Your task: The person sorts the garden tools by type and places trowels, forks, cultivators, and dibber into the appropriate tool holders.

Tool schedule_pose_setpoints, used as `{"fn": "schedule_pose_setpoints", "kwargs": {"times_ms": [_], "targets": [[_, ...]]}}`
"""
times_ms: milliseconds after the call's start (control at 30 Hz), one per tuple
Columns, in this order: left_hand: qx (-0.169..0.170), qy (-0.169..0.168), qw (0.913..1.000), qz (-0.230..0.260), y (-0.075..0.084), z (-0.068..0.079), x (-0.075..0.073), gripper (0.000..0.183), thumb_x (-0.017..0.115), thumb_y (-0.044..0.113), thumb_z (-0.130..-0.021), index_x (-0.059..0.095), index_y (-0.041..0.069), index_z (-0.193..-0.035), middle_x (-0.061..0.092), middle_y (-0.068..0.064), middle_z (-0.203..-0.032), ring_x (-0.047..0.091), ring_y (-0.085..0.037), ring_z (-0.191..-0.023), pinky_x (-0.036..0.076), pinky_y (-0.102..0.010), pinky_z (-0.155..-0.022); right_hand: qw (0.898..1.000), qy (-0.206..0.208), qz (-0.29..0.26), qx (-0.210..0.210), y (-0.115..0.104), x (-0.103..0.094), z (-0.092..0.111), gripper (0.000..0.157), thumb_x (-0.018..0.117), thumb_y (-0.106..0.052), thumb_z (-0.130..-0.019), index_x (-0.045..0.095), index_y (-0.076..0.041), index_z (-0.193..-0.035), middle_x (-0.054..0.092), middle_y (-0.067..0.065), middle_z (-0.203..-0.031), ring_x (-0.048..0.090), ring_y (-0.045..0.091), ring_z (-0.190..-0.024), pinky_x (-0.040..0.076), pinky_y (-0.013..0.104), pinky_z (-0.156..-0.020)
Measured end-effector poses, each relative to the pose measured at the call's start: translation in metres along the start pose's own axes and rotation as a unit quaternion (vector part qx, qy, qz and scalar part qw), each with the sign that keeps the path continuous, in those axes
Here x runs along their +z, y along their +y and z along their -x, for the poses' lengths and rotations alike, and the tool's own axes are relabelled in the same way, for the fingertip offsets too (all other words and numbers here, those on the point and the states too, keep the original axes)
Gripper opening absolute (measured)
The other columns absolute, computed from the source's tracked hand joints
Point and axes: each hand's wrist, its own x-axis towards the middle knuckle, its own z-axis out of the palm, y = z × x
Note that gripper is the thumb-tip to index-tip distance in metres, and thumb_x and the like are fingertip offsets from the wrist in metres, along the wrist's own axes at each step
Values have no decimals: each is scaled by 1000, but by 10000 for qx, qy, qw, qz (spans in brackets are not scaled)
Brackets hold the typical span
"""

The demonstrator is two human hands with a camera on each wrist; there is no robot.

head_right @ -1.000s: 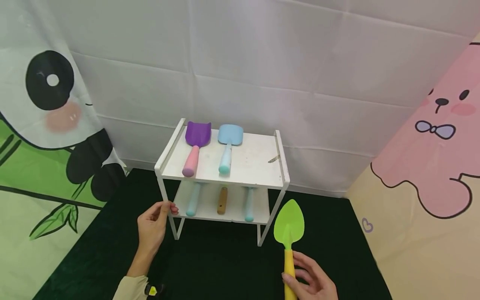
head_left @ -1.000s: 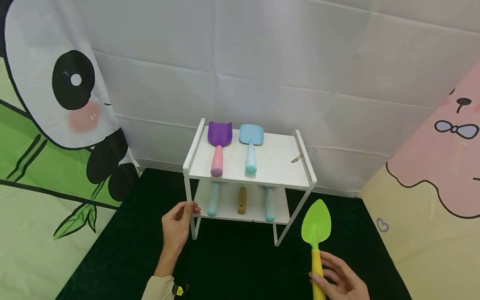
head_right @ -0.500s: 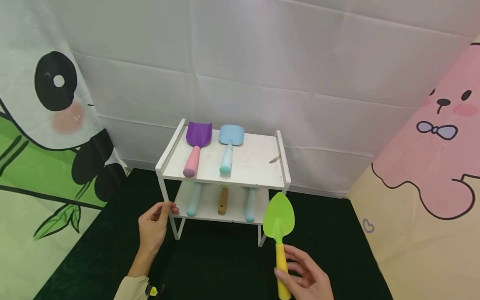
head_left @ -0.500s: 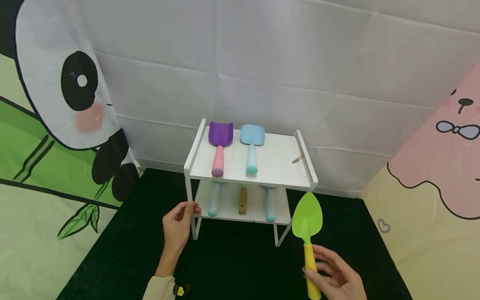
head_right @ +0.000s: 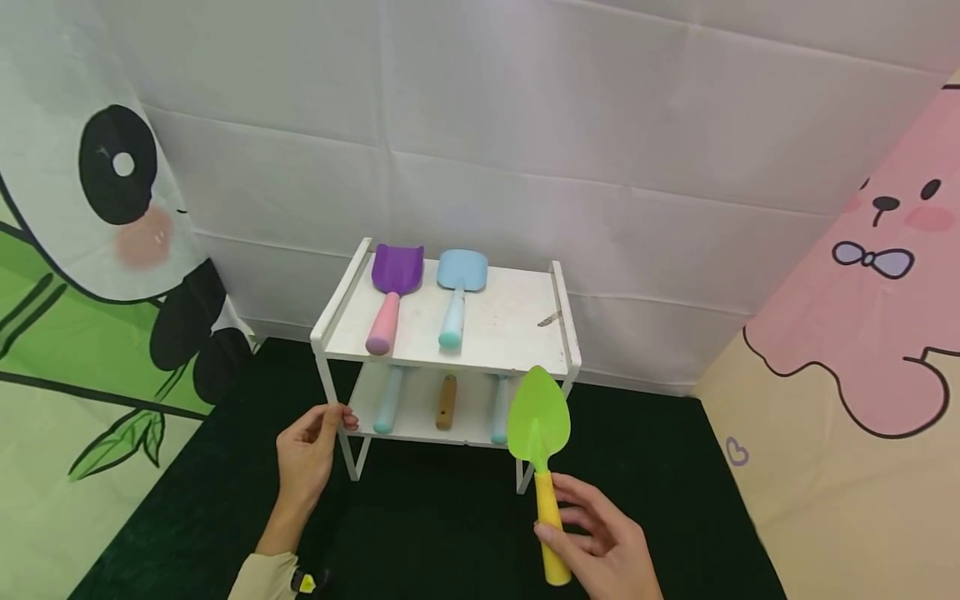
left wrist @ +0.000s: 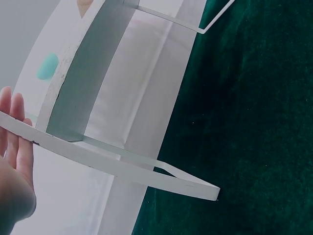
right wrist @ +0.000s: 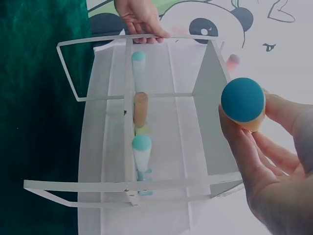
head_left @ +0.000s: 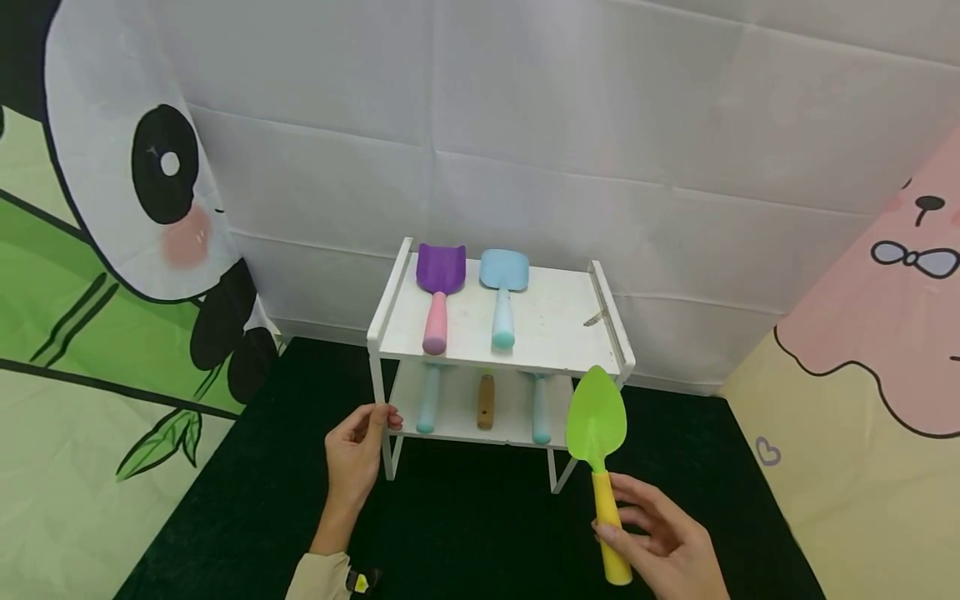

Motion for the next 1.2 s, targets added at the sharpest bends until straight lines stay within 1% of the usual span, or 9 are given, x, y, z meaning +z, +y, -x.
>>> {"fn": "schedule_pose_setpoints", "kwargs": {"times_ms": [200,333,433,533,667,900,1067,1200], "targets": [[32,-7,10000,28,-1,0,-1,20,57,6,-106,73,-3,-97,74,-18,-91,72,-13,-80,58,-21,-82,9997,-85,5,-213,-8,-1,-5,50,81,1,-85,63,-4,-132,68,7,-116,74,23,-88,62,33,-75],[-10,1,10000,8,0,0,-1,20,58,7,-106,73,-2,-97,74,-16,-91,72,-13,-80,58,-21,-82,9985,-335,-70,-424,-11,-4,-10,50,78,2,-88,61,-3,-135,68,4,-117,74,23,-90,62,35,-76],[-30,13,10000,-11,1,0,-1,20,58,7,-105,73,-2,-97,74,-15,-91,72,-13,-80,58,-21,-83,9961,-519,-116,-697,-14,-6,-15,48,76,2,-90,60,-2,-136,67,3,-120,74,23,-91,63,35,-76],[-57,41,10000,-40,2,1,0,19,58,7,-105,73,-2,-97,75,-15,-91,72,-13,-80,58,-20,-83,9932,-634,-109,-969,-17,-8,-21,48,74,3,-91,59,-1,-136,67,4,-124,74,23,-93,62,33,-78],[-70,43,10000,-45,2,1,0,18,58,5,-105,73,-2,-98,75,-15,-92,72,-12,-80,57,-20,-82,9901,-768,-129,-1168,-21,-10,-27,46,72,4,-92,58,0,-136,66,2,-126,74,22,-95,61,32,-82],[47,-9,10000,52,1,0,1,20,57,5,-105,73,-3,-96,75,-15,-90,72,-13,-79,58,-21,-82,9822,-943,-236,-1610,-29,-13,-40,46,68,11,-93,56,4,-137,65,3,-125,74,21,-95,61,30,-83],[62,-1,10000,60,0,-1,0,20,57,5,-105,73,-3,-96,74,-15,-90,72,-13,-79,58,-21,-82,9830,-893,-153,-1598,-36,-13,-47,43,68,8,-94,58,3,-136,66,5,-123,74,21,-95,61,29,-81],[33,-2,10000,60,0,-1,0,20,57,5,-105,73,-3,-97,74,-18,-91,72,-13,-80,58,-21,-82,9859,-836,-161,-1439,-41,-12,-53,41,68,5,-95,59,4,-135,68,10,-119,75,23,-94,61,29,-82]]}}
